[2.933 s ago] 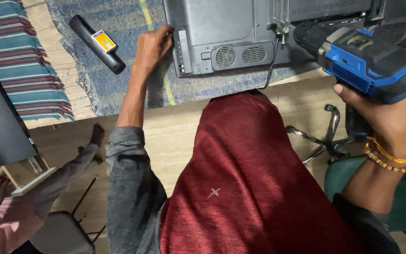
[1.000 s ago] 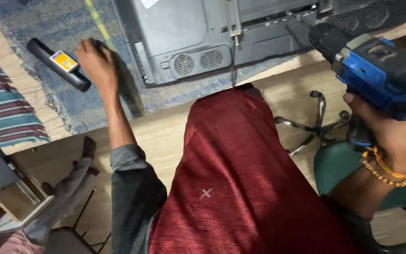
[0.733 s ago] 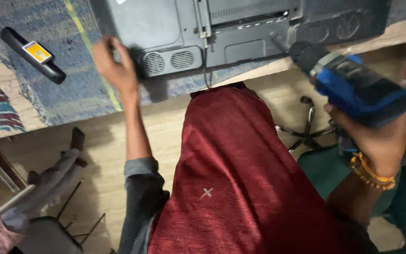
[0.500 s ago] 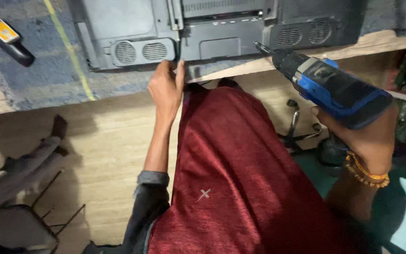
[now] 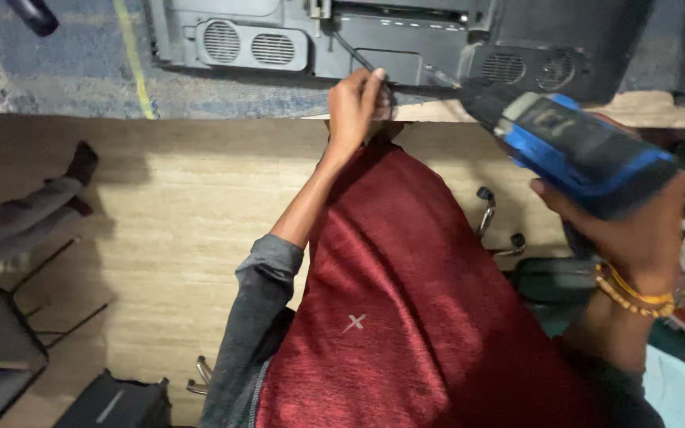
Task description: The person uses a cordless drill to attach a metal wall-mount bracket to the back of a television. They align the bracket, insert screws, and tighten them at multiple points on the TV's rear panel.
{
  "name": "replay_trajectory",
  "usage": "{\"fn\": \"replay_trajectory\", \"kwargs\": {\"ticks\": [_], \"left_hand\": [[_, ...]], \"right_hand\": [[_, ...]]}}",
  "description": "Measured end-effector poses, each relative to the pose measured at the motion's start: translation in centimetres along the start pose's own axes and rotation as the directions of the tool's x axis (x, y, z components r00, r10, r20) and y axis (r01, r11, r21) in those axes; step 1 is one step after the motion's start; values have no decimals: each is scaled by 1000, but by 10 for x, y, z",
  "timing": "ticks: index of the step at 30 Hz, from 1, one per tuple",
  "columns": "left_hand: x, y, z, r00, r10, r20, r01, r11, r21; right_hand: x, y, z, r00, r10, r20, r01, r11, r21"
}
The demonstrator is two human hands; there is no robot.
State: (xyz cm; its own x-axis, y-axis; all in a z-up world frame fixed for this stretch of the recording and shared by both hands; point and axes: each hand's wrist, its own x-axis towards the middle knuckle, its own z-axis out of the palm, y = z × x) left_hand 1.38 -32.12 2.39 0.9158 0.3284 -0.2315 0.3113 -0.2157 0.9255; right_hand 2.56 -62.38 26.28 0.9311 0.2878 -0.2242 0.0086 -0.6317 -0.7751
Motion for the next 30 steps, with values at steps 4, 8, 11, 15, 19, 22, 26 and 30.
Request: {"fn": "replay_trajectory", "kwargs": {"ticks": [4,8,11,15,19,22,26,30], "left_hand": [[-3,-23,-5,999,29,28,-34,985,171],[-18,-49,-28,996,54,76,-58,996,61],[-24,-60,-47,995,37,93,-40,999,33],[-29,-68,-61,991,-85,107,97,990,-106],[-27,-78,-64,994,-69,86,82,983,-164],[-25,-82,-66,993,-68,97,85,979,-186],[-22,-78,-65,991,-70,114,90,980,-177],[-22,-63,-71,991,-72,117,68,997,34]], "right_hand": [[42,-19,34,929,-345,137,358,930,-80],[83,-41,77,880,-383,280,413,909,-55],[97,-60,87,873,-332,357,369,929,-40],[113,-88,91,821,-385,422,466,879,-105],[138,-122,98,785,-251,567,534,738,-413],[159,-144,108,734,-156,661,611,575,-544],[174,-158,113,688,-199,698,670,544,-506],[171,-155,108,711,-141,689,616,597,-514]]}}
